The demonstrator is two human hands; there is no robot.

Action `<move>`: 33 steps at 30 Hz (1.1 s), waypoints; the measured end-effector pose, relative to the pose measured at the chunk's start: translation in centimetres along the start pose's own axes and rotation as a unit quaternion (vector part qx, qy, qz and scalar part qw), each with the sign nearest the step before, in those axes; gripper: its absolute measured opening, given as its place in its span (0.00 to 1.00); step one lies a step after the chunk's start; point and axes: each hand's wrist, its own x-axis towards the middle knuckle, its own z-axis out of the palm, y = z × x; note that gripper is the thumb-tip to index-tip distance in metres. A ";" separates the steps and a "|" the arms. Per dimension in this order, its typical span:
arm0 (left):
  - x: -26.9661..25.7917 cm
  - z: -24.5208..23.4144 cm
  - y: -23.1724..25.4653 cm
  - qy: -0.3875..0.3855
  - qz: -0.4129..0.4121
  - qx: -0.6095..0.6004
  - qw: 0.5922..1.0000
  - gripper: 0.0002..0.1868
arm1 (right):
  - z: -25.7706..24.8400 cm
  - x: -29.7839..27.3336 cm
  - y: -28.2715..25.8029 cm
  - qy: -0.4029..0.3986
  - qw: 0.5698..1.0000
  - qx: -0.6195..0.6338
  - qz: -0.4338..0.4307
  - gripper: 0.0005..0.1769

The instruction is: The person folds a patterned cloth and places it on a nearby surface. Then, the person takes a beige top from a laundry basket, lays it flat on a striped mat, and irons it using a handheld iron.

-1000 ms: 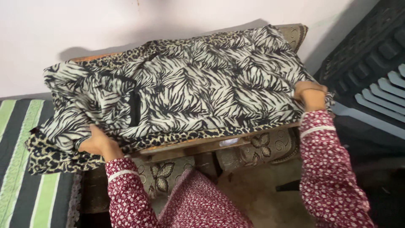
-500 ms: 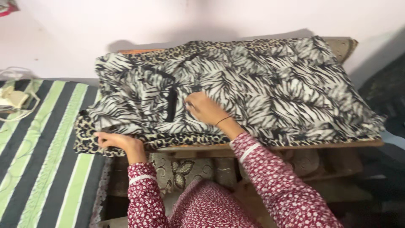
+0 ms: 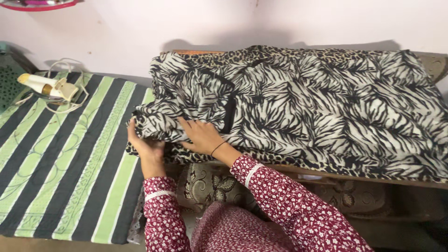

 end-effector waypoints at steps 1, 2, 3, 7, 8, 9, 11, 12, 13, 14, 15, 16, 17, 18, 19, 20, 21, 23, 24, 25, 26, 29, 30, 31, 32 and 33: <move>0.5 -0.6 0.5 -0.004 -0.041 -0.023 0.999 0.26 | 0.8 0.0 0.1 0.043 0.999 -0.011 -0.014 0.43; 1.3 -1.4 0.9 -0.004 -0.032 0.023 0.999 0.22 | 1.5 0.0 0.1 0.033 0.999 -0.009 -0.012 0.38; 2.3 -2.2 1.3 -0.003 -0.023 0.070 0.997 0.18 | 2.0 0.0 0.1 0.022 1.000 -0.007 -0.010 0.33; 4.6 -3.9 1.0 -0.052 0.315 0.230 0.920 0.11 | 2.7 -0.2 -0.8 0.048 0.998 -0.022 -0.028 0.28; 4.1 -4.1 1.0 0.011 0.388 0.315 0.866 0.09 | 2.8 -0.2 -1.1 0.039 0.998 -0.027 -0.031 0.27; 2.8 -4.6 0.8 0.073 0.453 0.394 0.796 0.07 | 3.0 -0.2 -1.3 0.032 0.998 -0.032 -0.034 0.27; 0.6 -5.8 0.5 0.163 0.509 0.492 0.687 0.05 | 3.3 -0.6 -1.8 0.020 0.998 -0.030 -0.043 0.27; -0.3 -6.6 0.0 0.192 0.506 0.518 0.662 0.06 | 3.3 -1.1 -2.0 0.017 0.998 -0.023 -0.050 0.28; -0.6 -7.4 -0.4 0.220 0.504 0.542 0.635 0.07 | 3.2 -1.3 -2.1 0.014 0.998 -0.015 -0.057 0.30; -0.3 -8.1 -0.5 0.257 0.448 0.553 0.654 0.11 | 3.2 -1.4 -2.1 0.017 0.997 -0.024 -0.065 0.32; 0.2 -8.9 -0.3 0.292 0.388 0.561 0.670 0.14 | 3.1 -1.6 -2.2 0.019 0.997 -0.032 -0.071 0.35; 0.7 -9.7 0.2 0.325 0.327 0.567 0.683 0.17 | 3.0 -1.6 -2.2 0.022 0.996 -0.040 -0.078 0.38; 1.0 -10.4 0.8 0.321 0.341 0.569 0.676 0.18 | 2.8 -1.4 -2.0 -0.016 0.998 -0.014 -0.063 0.39; 1.3 -10.9 1.5 0.317 0.355 0.571 0.669 0.19 | 2.6 -0.8 -1.6 -0.054 0.997 0.012 -0.048 0.40; 1.4 -11.1 2.2 0.314 0.369 0.573 0.661 0.19 | 2.4 -0.1 -1.3 -0.092 0.994 0.039 -0.034 0.41; 1.8 -11.0 3.0 0.318 0.375 0.567 0.661 0.18 | 2.2 0.6 -0.9 -0.132 0.990 0.055 -0.004 0.40; 2.4 -10.4 4.1 0.323 0.381 0.562 0.660 0.17 | 2.0 1.4 -0.4 -0.171 0.982 0.071 0.025 0.40; 3.6 -8.6 5.9 0.293 0.418 0.560 0.652 0.15 | 1.5 2.9 0.7 -0.173 0.978 0.102 0.052 0.37; 4.1 -7.4 6.7 0.258 0.449 0.564 0.644 0.13 | 1.2 3.4 1.5 -0.136 0.983 0.117 0.050 0.36; 4.5 -6.1 7.4 0.222 0.479 0.566 0.634 0.12 | 0.7 3.9 2.3 -0.097 0.985 0.132 0.048 0.34; 4.9 -4.7 7.8 0.175 0.490 0.570 0.636 0.10 | 0.2 4.5 3.2 -0.099 0.985 0.122 0.072 0.32; 7.2 0.7 8.2 0.051 0.530 0.587 0.610 0.09 | -2.2 6.1 7.1 -0.081 0.986 0.074 0.127 0.25; 8.1 2.5 8.0 0.029 0.533 0.607 0.589 0.08 | -2.9 6.5 8.6 -0.064 0.989 0.046 0.128 0.22; 9.0 4.4 7.5 0.006 0.536 0.624 0.568 0.07 | -3.5 6.7 10.2 -0.046 0.989 0.035 0.137 0.20; 9.9 6.1 7.0 -0.016 0.522 0.639 0.564 0.06 | -4.0 6.9 11.9 -0.028 0.989 0.024 0.145 0.17; 10.9 7.5 6.4 -0.037 0.509 0.653 0.559 0.06 | -4.3 7.3 13.7 -0.028 0.988 0.023 0.153 0.17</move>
